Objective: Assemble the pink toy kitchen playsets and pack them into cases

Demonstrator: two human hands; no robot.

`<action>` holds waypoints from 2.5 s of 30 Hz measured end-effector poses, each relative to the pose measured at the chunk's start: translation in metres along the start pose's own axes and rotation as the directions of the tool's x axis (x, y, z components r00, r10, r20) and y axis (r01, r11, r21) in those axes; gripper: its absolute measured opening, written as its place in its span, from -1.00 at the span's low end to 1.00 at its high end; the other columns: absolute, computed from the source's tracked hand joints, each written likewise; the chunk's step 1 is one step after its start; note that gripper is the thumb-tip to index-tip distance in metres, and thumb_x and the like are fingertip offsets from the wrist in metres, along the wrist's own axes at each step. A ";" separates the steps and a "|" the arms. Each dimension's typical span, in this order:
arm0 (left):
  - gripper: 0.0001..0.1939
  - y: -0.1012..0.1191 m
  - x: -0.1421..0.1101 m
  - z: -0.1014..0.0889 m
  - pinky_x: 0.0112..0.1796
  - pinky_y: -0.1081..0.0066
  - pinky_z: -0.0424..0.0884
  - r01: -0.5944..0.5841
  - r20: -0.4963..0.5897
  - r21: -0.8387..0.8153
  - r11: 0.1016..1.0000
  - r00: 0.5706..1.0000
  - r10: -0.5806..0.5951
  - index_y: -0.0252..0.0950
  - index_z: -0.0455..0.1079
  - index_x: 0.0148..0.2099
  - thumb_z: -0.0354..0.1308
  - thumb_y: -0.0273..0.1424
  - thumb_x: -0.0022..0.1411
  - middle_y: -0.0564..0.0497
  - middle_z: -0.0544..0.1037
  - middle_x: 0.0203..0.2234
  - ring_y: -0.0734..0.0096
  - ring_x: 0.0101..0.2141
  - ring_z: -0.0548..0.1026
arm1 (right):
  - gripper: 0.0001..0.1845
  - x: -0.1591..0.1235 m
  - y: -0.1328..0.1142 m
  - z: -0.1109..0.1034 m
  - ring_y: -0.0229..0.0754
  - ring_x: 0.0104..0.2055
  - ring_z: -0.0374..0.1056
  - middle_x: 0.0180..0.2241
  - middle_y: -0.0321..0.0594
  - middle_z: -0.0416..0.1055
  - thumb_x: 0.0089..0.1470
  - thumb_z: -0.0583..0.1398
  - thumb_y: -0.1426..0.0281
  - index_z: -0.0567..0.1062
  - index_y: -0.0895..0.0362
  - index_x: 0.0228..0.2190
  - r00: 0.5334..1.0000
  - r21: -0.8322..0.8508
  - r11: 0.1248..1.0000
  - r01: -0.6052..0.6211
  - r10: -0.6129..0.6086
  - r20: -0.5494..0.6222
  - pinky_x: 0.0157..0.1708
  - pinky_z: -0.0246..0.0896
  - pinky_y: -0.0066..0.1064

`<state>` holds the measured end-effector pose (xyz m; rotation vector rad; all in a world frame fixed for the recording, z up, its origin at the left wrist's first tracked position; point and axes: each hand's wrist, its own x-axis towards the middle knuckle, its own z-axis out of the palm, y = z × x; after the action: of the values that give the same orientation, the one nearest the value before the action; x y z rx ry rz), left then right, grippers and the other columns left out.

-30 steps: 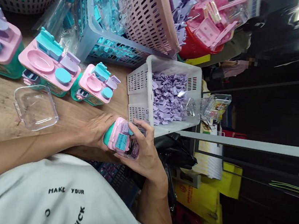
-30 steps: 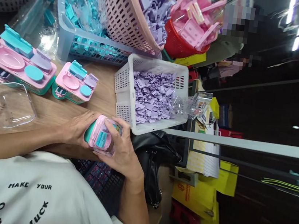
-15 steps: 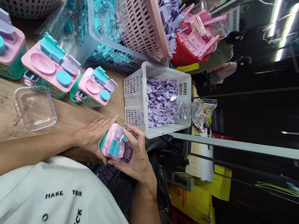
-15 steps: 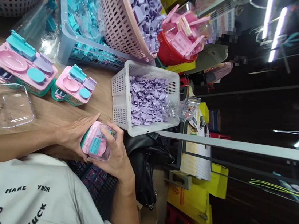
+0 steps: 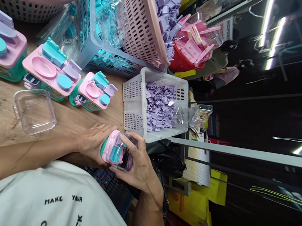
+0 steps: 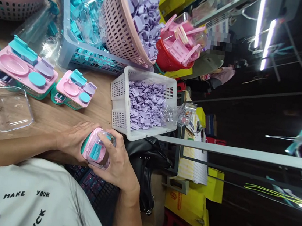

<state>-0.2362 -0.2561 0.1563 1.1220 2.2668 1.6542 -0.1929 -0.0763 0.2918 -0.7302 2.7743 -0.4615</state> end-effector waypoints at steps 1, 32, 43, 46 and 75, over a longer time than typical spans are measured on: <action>-0.04 0.000 0.000 0.000 0.09 0.04 0.34 -0.005 0.002 -0.007 1.000 1.000 0.005 -0.32 0.14 0.17 0.43 -0.05 -0.21 -0.24 0.44 0.05 -0.07 0.05 0.45 | 0.02 0.002 -0.002 -0.002 0.12 0.31 0.13 0.22 -0.02 0.01 -0.07 0.42 0.28 0.09 -0.06 0.33 1.000 -0.009 1.000 -0.007 0.008 0.020 0.27 0.24 0.01; -0.33 0.060 0.012 -0.121 0.13 -0.02 0.27 -0.005 0.007 0.726 0.688 1.000 -0.001 -0.46 0.14 0.29 0.24 -0.37 0.21 -0.39 0.25 0.23 -0.16 0.19 0.26 | 0.15 0.051 0.032 0.028 0.37 0.33 0.02 0.31 0.04 -0.01 -0.18 0.48 0.10 0.12 -0.09 0.35 0.933 -0.163 0.976 -0.143 0.078 -0.351 0.23 0.14 0.26; -0.15 0.044 0.077 -0.173 0.02 0.28 0.37 -0.008 0.233 0.908 0.420 0.842 -0.486 -0.41 0.33 0.20 0.43 -0.19 -0.12 -0.23 0.49 0.02 0.04 0.00 0.48 | -0.29 0.134 0.045 0.007 0.32 0.37 -0.05 0.35 0.18 0.06 0.18 0.01 0.50 0.10 0.19 0.35 0.844 -0.271 0.922 -0.277 0.099 -0.527 0.21 0.04 0.29; -0.12 0.059 0.074 -0.144 0.03 0.29 0.36 -0.060 0.301 0.894 0.445 0.815 -0.495 -0.37 0.30 0.24 0.46 -0.21 -0.12 -0.23 0.50 0.04 0.03 0.03 0.48 | -0.24 0.107 0.031 0.013 0.29 0.34 0.01 0.33 0.17 0.06 0.13 0.07 0.46 0.09 0.18 0.36 0.815 -0.202 0.950 -0.239 0.084 -0.574 0.23 0.07 0.24; -0.72 0.116 -0.058 -0.095 0.19 0.14 0.33 -0.444 0.325 0.247 0.861 0.875 0.358 -0.14 0.53 -0.20 0.01 -0.49 0.40 -0.08 0.62 -0.14 0.25 0.07 0.47 | 0.43 0.001 -0.061 0.064 0.24 0.22 0.31 0.40 0.16 -0.14 -0.33 0.02 -0.55 -0.33 -0.14 0.38 0.945 0.895 0.390 0.217 0.147 -0.293 -0.11 0.49 0.08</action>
<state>-0.1849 -0.3505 0.2753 1.8862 2.2717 1.1589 -0.1478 -0.1426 0.2543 -0.3995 2.1073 -2.0879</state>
